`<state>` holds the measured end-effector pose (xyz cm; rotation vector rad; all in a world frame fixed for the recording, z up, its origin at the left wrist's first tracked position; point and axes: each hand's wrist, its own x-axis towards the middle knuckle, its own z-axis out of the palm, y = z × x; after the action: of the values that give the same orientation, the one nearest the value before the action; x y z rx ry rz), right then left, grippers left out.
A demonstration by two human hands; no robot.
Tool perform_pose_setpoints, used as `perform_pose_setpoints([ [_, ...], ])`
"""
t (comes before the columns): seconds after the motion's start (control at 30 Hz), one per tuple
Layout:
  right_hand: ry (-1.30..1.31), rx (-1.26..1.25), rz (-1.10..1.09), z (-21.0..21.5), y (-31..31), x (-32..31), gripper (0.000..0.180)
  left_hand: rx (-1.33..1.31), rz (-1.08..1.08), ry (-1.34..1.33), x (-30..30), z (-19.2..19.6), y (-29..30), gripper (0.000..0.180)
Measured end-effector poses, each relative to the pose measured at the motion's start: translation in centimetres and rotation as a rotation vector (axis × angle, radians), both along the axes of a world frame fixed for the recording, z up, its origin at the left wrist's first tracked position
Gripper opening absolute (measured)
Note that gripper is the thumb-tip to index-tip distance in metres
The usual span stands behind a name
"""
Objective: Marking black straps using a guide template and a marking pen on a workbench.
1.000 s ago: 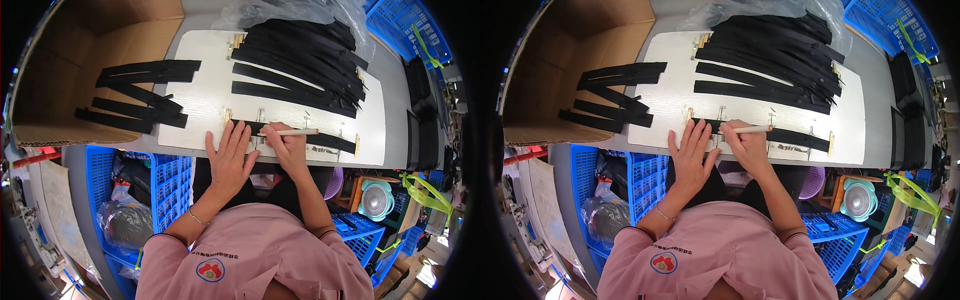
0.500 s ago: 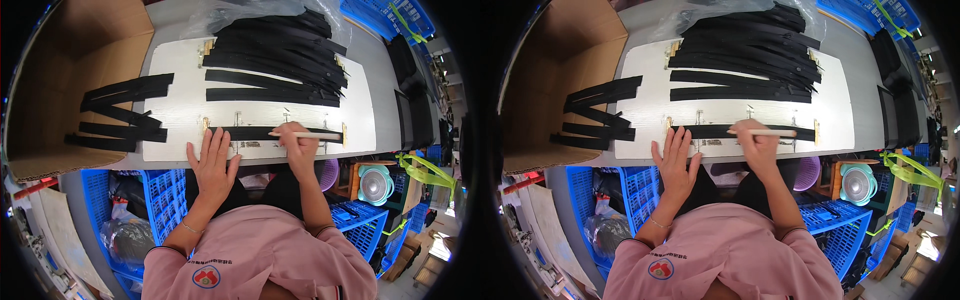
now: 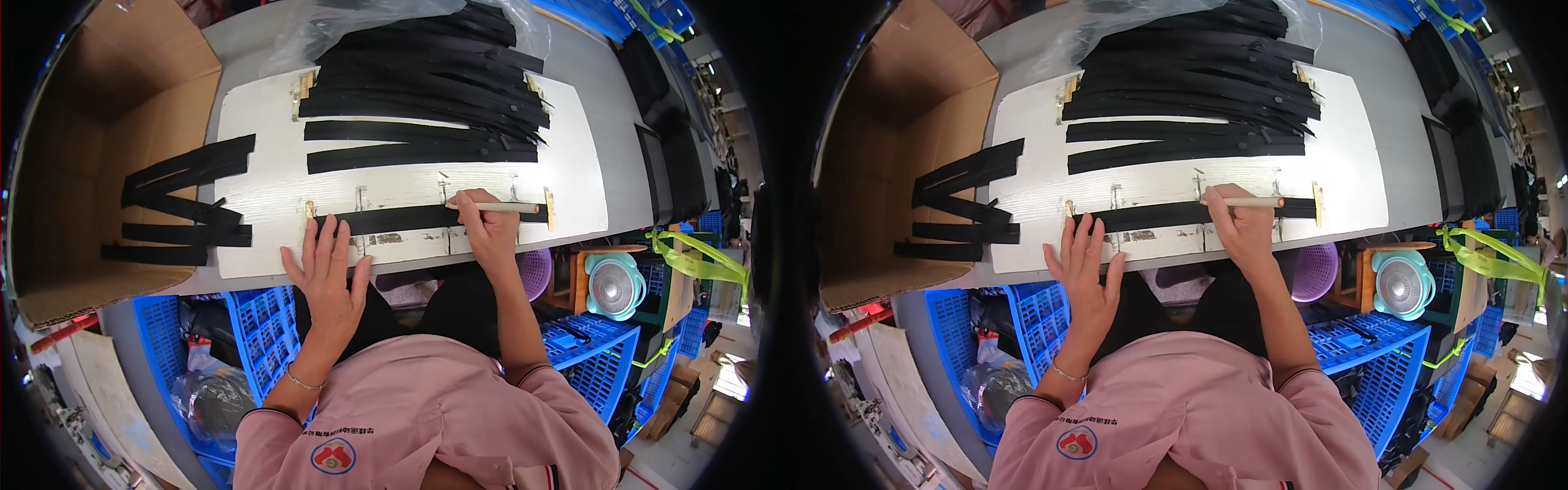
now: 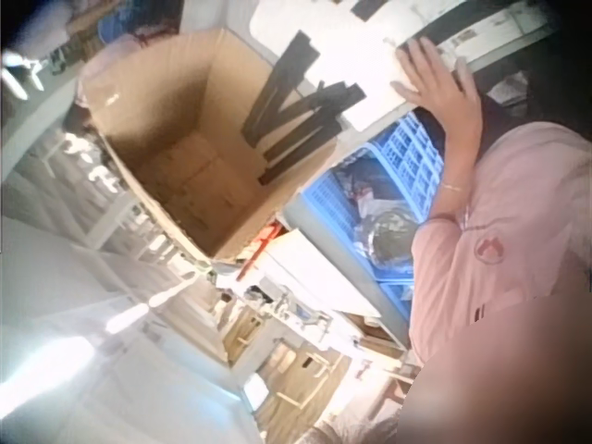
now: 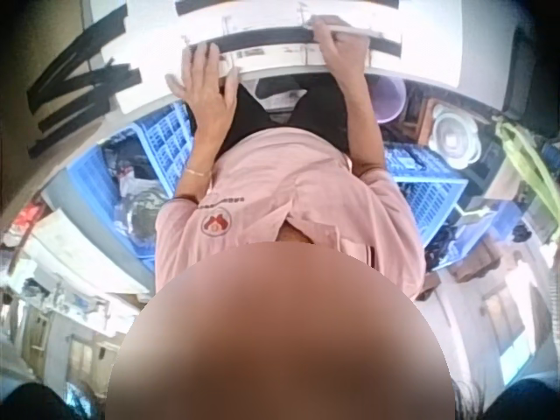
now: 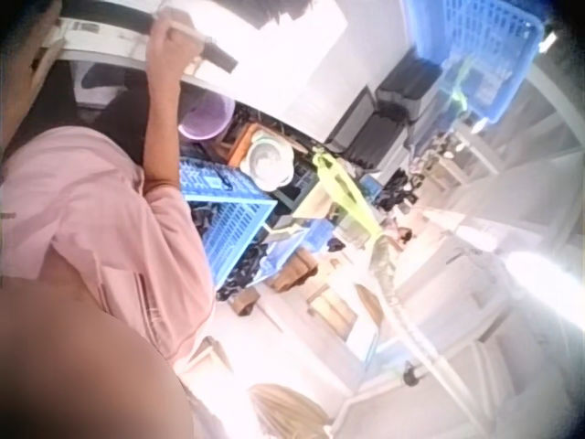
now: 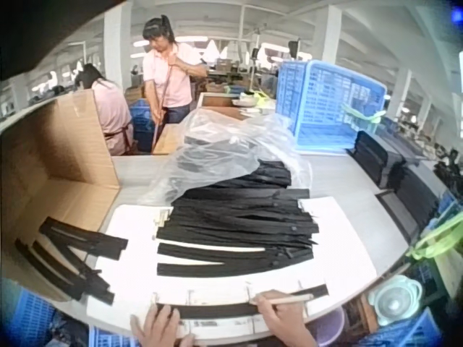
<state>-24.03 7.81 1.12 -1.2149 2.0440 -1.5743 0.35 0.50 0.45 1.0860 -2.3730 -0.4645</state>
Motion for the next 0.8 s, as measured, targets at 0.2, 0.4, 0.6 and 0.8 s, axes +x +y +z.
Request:
perform_pose_setpoints([
  [0.2, 0.070, 0.057, 0.047, 0.1, 0.3, -0.2, 0.020, 0.033, -0.124, 0.243, -3.4, 1.0, 0.0, 0.044],
  [0.4, 0.133, 0.065, 0.037, -0.5, 0.4, -0.2, 0.019, 0.096, -0.224, 0.379, -9.2, 0.8, -0.1, 0.023],
  [0.6, 0.124, 0.005, 0.016, -0.2, 0.2, -0.1, 0.015, 0.052, -0.226, 0.363, -10.2, 0.2, -0.5, 0.015],
  [0.8, 0.085, -0.034, 0.072, 0.0, 0.8, -0.5, 0.017, 0.063, -0.212, 0.367, -10.3, 0.3, -0.5, 0.014],
])
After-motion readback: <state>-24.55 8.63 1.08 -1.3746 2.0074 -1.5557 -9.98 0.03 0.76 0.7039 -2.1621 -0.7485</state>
